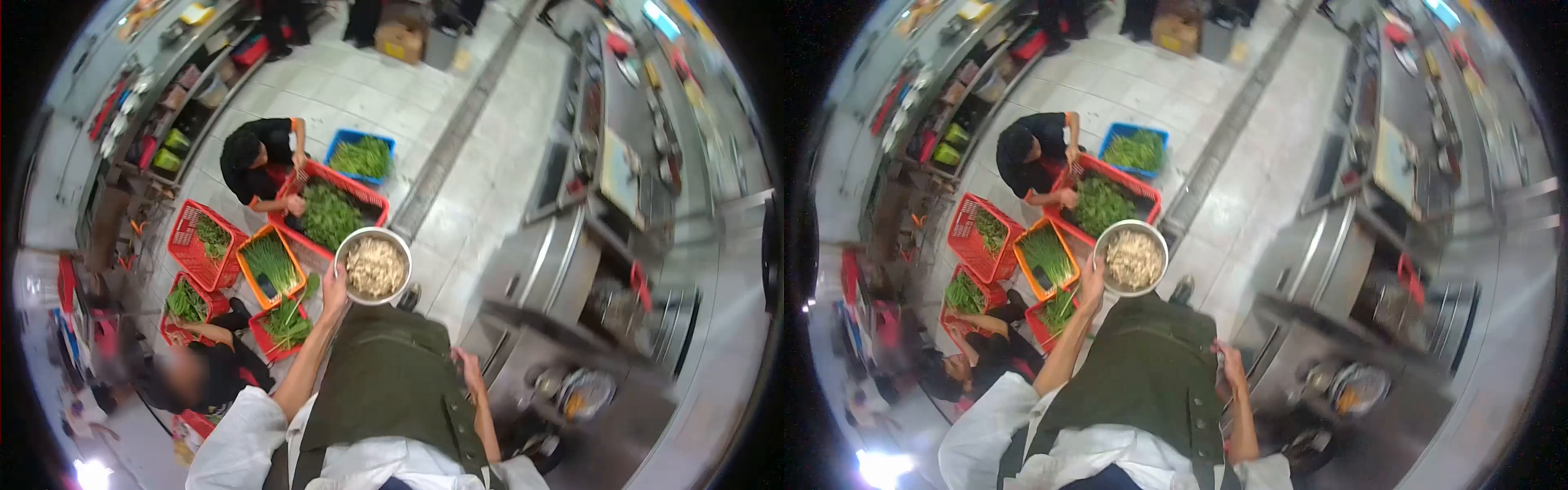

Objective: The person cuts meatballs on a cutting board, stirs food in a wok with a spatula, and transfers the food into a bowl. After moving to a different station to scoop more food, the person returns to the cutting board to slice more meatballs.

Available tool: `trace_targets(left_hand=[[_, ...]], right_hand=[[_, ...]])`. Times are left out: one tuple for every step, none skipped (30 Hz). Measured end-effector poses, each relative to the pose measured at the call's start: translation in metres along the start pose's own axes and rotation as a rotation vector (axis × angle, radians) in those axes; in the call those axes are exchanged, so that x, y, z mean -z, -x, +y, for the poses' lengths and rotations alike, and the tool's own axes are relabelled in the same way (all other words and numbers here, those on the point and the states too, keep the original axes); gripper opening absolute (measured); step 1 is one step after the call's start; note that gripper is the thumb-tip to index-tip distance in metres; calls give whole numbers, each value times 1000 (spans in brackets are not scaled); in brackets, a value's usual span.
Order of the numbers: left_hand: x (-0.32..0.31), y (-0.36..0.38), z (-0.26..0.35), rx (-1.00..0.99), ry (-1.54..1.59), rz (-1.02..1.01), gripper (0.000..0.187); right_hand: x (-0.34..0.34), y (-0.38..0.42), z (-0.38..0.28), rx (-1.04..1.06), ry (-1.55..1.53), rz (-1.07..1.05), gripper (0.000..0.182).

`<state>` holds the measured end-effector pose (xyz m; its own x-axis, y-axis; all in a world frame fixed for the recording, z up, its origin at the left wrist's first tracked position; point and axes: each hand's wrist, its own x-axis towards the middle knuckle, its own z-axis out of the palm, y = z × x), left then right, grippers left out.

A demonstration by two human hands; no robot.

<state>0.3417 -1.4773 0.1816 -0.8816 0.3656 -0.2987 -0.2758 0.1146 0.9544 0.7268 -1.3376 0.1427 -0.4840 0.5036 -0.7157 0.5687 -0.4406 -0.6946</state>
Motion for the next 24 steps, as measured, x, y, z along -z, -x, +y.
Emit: trace_targets(left_hand=[[-4,-15,5,23,46,11,41],[-8,-23,4,5,39,42,41],[-13,-33,4,-11,33,73,40],[-20,-46,4,-29,24,104,40],[-30,-56,3,-16,60,126,39],[-42,-70,3,1,96,143,39],[-58,-89,6,21,132,158,38],[-77,-111,10,71,80,132,37],[-92,-126,12,116,30,107,36],[-106,-148,18,155,-26,81,35],[-125,-169,19,205,28,53,34],[-143,-194,16,194,-42,10,34],[-159,-215,25,151,-20,-33,34],[-178,-241,39,104,6,-75,35],[-193,-265,59,171,2,-107,35],[-208,-290,70,97,-44,-119,35],[-219,-316,82,23,-93,-129,35],[-229,-342,98,57,-122,-139,35],[-239,-369,114,93,-148,-151,36],[-246,-397,126,126,-172,-163,36],[-253,-423,134,90,-143,-150,36],[-258,-450,142,56,-112,-137,35],[-263,-478,148,24,-81,-124,35],[-269,-504,151,16,-45,-77,34]], right_hand=[[23,-22,-24,-14,93,-33,56],[37,-44,-35,-14,147,-54,54],[44,-71,-60,-13,201,-74,53],[40,-99,-82,-18,149,-61,54],[35,-133,-102,22,142,-111,56],[22,-168,-141,-5,107,-225,60],[4,-207,-175,-25,-19,-320,66],[-20,-236,-223,27,-112,-372,69],[-44,-267,-254,40,-258,-402,73],[-60,-299,-280,4,-429,-500,76],[-75,-332,-306,-49,-594,-596,79],[-79,-355,-331,-88,-707,-644,80],[-80,-377,-356,-107,-779,-671,80],[-79,-398,-381,-108,-821,-680,80],[-74,-415,-402,-105,-848,-675,80],[-72,-434,-423,-106,-858,-677,80],[-69,-451,-443,-95,-863,-671,81],[-67,-465,-462,-80,-869,-661,81],[-66,-482,-482,-71,-868,-651,81],[-66,-499,-503,-52,-870,-644,81],[-64,-515,-522,-36,-865,-633,81],[-65,-534,-542,-10,-836,-619,82],[-66,-554,-564,15,-781,-604,82],[-68,-577,-586,62,-696,-581,82]])
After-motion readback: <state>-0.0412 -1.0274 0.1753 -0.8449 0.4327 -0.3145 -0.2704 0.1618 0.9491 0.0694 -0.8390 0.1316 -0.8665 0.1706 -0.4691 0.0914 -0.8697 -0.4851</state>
